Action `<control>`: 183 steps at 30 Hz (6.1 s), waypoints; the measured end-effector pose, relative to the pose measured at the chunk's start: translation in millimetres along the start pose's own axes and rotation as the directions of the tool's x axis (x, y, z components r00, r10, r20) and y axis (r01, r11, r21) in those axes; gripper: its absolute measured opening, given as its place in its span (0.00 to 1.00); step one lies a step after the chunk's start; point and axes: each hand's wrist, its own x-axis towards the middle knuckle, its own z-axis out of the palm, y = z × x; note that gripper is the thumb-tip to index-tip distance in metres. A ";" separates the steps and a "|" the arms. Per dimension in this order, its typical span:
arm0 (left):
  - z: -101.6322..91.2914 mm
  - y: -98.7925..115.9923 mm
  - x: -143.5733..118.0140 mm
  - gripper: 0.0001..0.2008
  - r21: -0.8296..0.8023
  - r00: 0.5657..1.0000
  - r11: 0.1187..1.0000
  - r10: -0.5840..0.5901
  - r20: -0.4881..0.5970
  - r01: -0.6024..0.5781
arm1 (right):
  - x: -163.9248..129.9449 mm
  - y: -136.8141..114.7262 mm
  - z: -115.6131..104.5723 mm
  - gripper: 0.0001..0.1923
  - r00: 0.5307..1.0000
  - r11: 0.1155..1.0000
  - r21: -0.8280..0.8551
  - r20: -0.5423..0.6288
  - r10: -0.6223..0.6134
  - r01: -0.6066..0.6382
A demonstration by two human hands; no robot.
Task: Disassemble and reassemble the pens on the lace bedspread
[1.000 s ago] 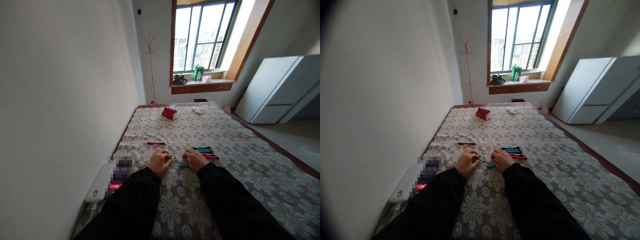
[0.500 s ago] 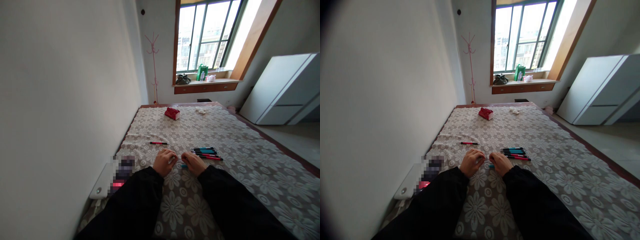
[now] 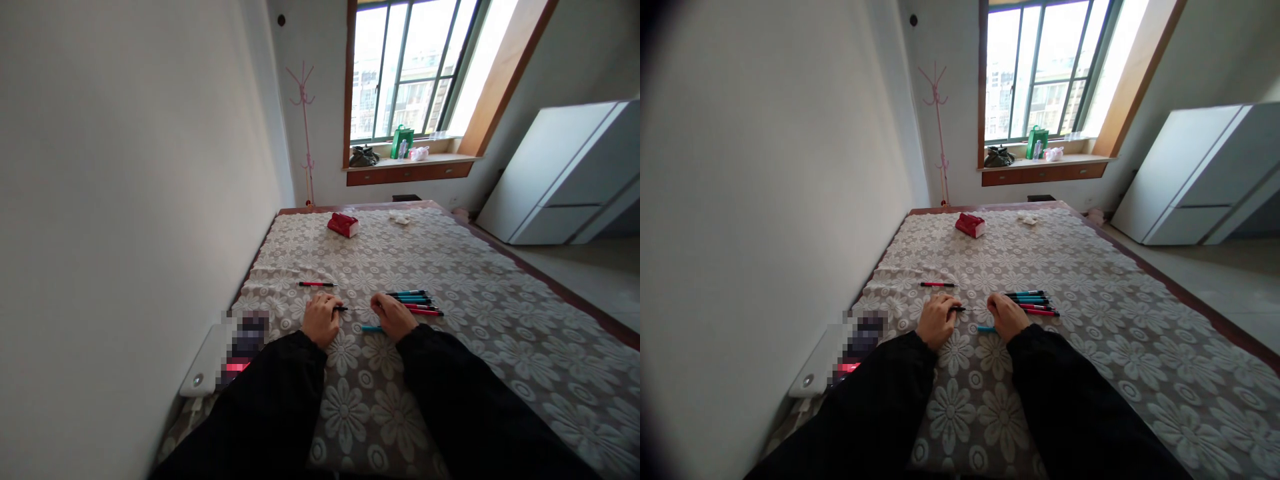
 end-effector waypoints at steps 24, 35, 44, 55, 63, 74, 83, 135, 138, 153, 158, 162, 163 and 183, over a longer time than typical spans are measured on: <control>-4.2 6.3 0.5 0.10 -0.063 0.999 0.997 0.035 0.001 -0.034 | -0.1 1.0 -0.3 0.06 1.000 0.998 -0.069 -0.002 0.014 -0.014; -6.6 11.2 -1.5 0.13 -0.072 0.991 0.990 0.127 0.044 -0.124 | -1.3 -8.2 -2.7 0.06 0.998 0.998 0.002 0.001 -0.065 0.065; -9.6 15.4 -3.5 0.13 -0.102 0.958 0.959 0.274 0.089 -0.265 | -6.3 -15.1 4.8 0.06 0.981 0.970 0.154 0.026 -0.192 0.186; -13.7 17.7 -5.4 0.10 -0.133 0.943 0.941 0.323 0.081 -0.311 | -9.7 -22.7 1.0 0.07 0.978 0.940 0.279 0.018 -0.208 0.195; -15.1 18.6 -5.3 0.11 -0.127 0.926 0.927 0.366 0.088 -0.354 | -11.1 -20.6 3.7 0.17 0.976 0.936 0.297 0.049 -0.214 0.191; -10.8 13.3 -2.3 0.17 -0.128 0.967 0.959 0.242 -0.080 -0.251 | -6.2 -22.5 -13.1 0.15 0.949 0.924 0.296 -0.268 -0.163 0.242; -12.4 12.9 -1.0 0.16 -0.072 0.990 0.988 0.133 -0.049 -0.137 | -5.8 -18.4 -15.6 0.04 0.912 0.934 -0.029 0.226 -0.342 0.357; -3.2 8.5 -2.8 0.11 -0.308 0.968 0.926 0.245 0.055 -0.217 | -8.5 -15.9 -7.8 0.15 0.958 0.958 -0.142 0.177 -0.225 0.251; -3.2 8.3 -2.3 0.11 -0.325 0.970 0.923 0.236 0.051 -0.207 | -8.2 -16.3 -9.0 0.12 0.961 0.962 -0.114 0.155 -0.230 0.249; -1.5 7.8 -2.1 0.08 -0.383 0.978 0.904 0.211 0.007 -0.192 | -8.3 -17.9 -11.6 0.15 0.967 0.956 -0.174 0.139 -0.213 0.236; -2.7 8.4 -1.7 0.09 -0.375 0.981 0.911 0.192 0.015 -0.173 | -8.5 -16.2 -11.3 0.11 0.954 0.950 -0.116 0.123 -0.275 0.289; -2.6 9.5 -1.6 0.09 -0.400 0.981 0.900 0.191 0.004 -0.174 | -8.6 -16.1 -11.8 0.13 0.956 0.949 -0.130 0.099 -0.276 0.287; -2.8 9.5 -1.3 0.10 -0.394 0.985 0.905 0.172 -0.011 -0.162 | -8.6 -16.3 -11.9 0.13 0.959 0.951 -0.130 0.085 -0.271 0.280; -1.3 -2.4 5.2 0.12 -0.546 0.991 0.838 -0.087 -0.098 0.020 | -8.1 -27.8 -33.1 0.22 0.968 0.728 0.685 0.189 -0.164 -0.010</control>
